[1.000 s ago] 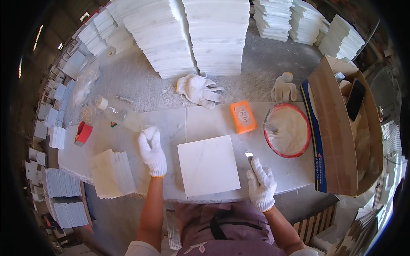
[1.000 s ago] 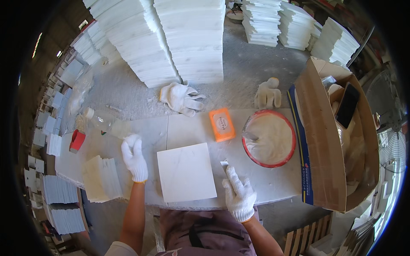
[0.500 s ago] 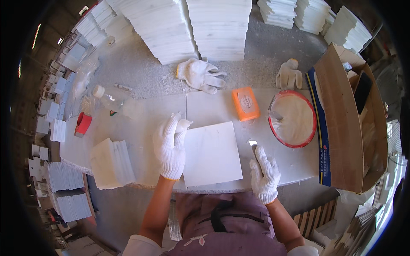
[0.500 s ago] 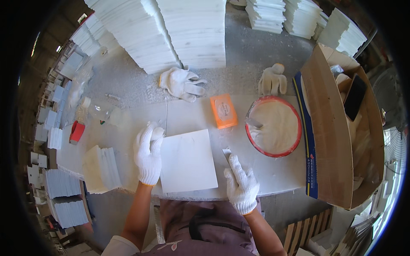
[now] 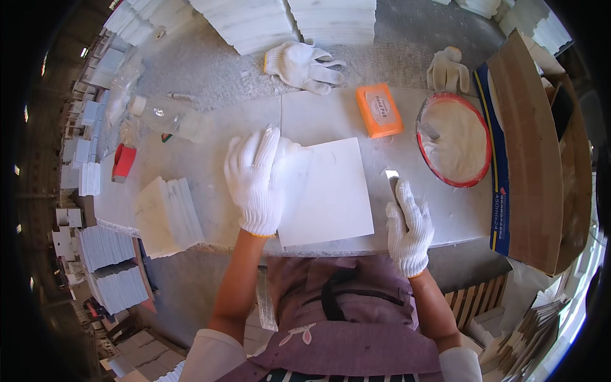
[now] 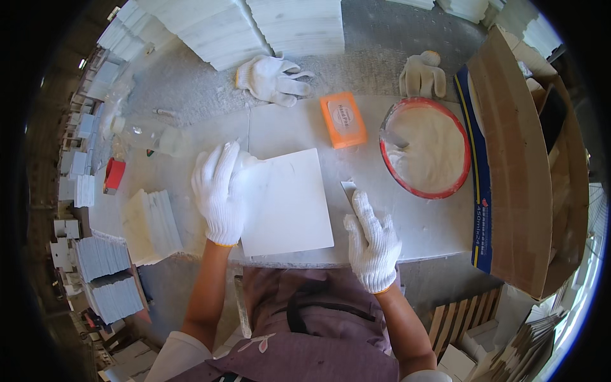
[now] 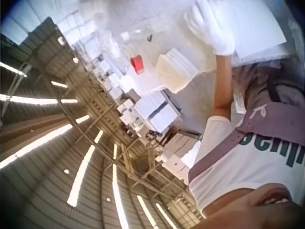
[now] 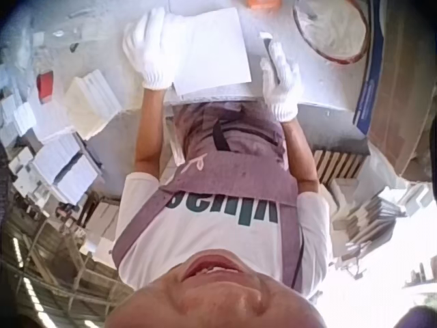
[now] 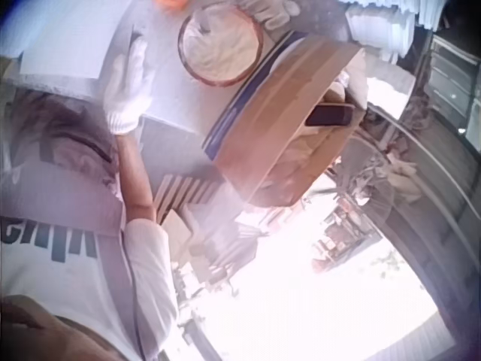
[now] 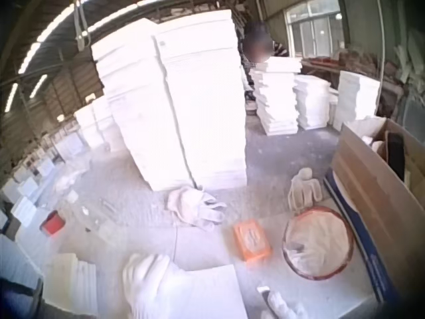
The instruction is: The person puts on gloves and scrapes the surface of white foam tiles with a utility knife, then stacks the tiles. The person repeats this process for multiple tiles.
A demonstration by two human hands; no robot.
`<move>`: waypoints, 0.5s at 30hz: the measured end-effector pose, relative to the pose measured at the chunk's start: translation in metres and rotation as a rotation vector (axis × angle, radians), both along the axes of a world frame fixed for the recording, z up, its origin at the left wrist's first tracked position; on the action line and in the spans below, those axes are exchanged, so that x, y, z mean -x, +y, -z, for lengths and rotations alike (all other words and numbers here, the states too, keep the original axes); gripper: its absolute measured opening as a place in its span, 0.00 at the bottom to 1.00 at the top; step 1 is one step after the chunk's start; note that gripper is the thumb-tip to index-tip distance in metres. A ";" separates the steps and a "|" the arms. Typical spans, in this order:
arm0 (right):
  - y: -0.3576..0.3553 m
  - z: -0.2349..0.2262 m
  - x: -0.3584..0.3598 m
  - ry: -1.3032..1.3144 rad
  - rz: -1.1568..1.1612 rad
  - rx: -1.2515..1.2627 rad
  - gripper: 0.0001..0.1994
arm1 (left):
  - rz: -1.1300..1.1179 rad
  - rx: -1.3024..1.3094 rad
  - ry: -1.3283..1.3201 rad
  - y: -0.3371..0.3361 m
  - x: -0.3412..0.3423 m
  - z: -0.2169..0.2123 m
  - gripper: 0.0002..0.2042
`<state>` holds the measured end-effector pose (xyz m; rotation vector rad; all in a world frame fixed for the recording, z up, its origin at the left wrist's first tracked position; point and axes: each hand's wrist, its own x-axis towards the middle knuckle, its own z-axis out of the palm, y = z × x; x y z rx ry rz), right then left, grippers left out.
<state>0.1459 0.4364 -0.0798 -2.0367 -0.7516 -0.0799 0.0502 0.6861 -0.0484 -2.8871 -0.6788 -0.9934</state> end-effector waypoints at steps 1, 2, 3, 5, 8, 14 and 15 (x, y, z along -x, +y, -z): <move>0.000 0.000 -0.001 0.007 -0.003 0.009 0.24 | 0.003 -0.018 0.014 0.000 0.000 -0.001 0.19; 0.000 -0.001 -0.001 0.014 -0.007 0.019 0.24 | 0.006 -0.037 0.029 0.001 0.000 -0.002 0.20; 0.001 -0.001 -0.001 0.013 -0.005 0.008 0.24 | 0.025 -0.054 0.040 0.003 -0.001 -0.002 0.20; 0.002 -0.002 -0.001 0.010 -0.002 -0.014 0.24 | 0.064 -0.089 0.062 0.007 -0.002 -0.003 0.20; 0.001 -0.002 -0.002 -0.006 -0.015 -0.002 0.24 | 0.120 -0.109 0.023 0.004 -0.007 -0.011 0.19; 0.001 -0.001 -0.002 0.003 -0.024 -0.017 0.24 | 0.163 -0.168 0.027 0.005 -0.011 -0.012 0.19; 0.001 -0.001 -0.002 0.009 -0.021 -0.011 0.23 | 0.160 -0.181 0.029 0.006 -0.012 -0.010 0.19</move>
